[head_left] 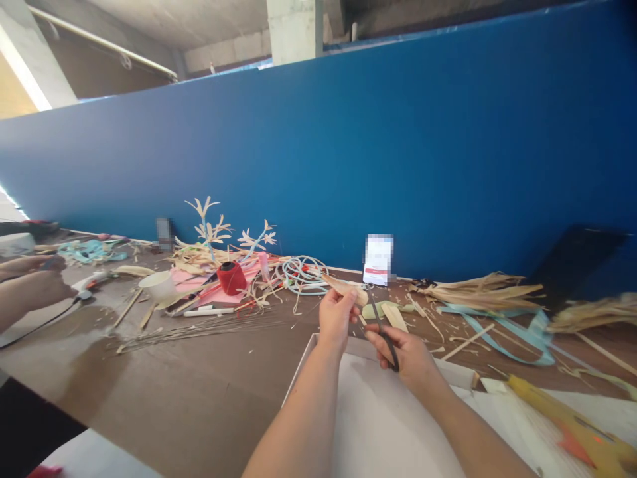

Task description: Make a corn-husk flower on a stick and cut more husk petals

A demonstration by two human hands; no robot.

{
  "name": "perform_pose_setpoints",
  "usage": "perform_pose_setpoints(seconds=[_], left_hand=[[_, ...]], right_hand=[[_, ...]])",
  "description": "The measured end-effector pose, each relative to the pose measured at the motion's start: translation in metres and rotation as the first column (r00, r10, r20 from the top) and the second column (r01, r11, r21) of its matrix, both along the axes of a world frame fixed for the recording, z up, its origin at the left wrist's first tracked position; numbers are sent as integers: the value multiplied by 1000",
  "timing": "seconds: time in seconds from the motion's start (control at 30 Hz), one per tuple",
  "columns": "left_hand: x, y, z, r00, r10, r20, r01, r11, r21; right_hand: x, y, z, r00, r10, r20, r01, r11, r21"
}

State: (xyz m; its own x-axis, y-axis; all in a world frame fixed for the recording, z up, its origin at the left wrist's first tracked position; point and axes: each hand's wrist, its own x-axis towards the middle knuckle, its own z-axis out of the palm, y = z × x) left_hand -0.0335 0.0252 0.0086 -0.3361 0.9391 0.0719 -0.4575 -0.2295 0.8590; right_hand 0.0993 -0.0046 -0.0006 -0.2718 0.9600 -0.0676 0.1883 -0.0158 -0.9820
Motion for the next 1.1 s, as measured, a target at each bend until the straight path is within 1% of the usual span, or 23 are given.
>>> perform_pose_setpoints(seconds=[0.2,0.4,0.47,0.63,0.77,0.87,1.0,1.1], left_hand=[[0,1,-3,998,21,-56,-21,1000,12],[-2,1,-3,996,22,-87,-26,999,-41],[-2,1,-3,993,38,-111,-44,998,-53],[-3,1,-4,977,78,-199,-88,995,-41],[-3,1,-3,970,73,-230,-84,996,-39],[-3,0,-1,960,79,-270,-86,996,-14],[-3,-3,1,928,54,-368,-61,998,-7],[-2,-5,3,913,30,-407,-37,999,-9]], right_hand=[[3,-4,3,998,42,-55,-43,999,-31],[6,-5,7,994,55,-98,-62,996,-65],[6,-5,7,993,61,-101,-69,995,-71],[5,-5,7,994,89,-62,-93,993,-66],[4,-4,7,995,99,-21,-100,994,-48],[6,-3,6,996,84,-16,-84,996,-38],[9,0,3,998,66,-13,-66,998,-22],[10,2,3,998,58,1,-58,998,4]])
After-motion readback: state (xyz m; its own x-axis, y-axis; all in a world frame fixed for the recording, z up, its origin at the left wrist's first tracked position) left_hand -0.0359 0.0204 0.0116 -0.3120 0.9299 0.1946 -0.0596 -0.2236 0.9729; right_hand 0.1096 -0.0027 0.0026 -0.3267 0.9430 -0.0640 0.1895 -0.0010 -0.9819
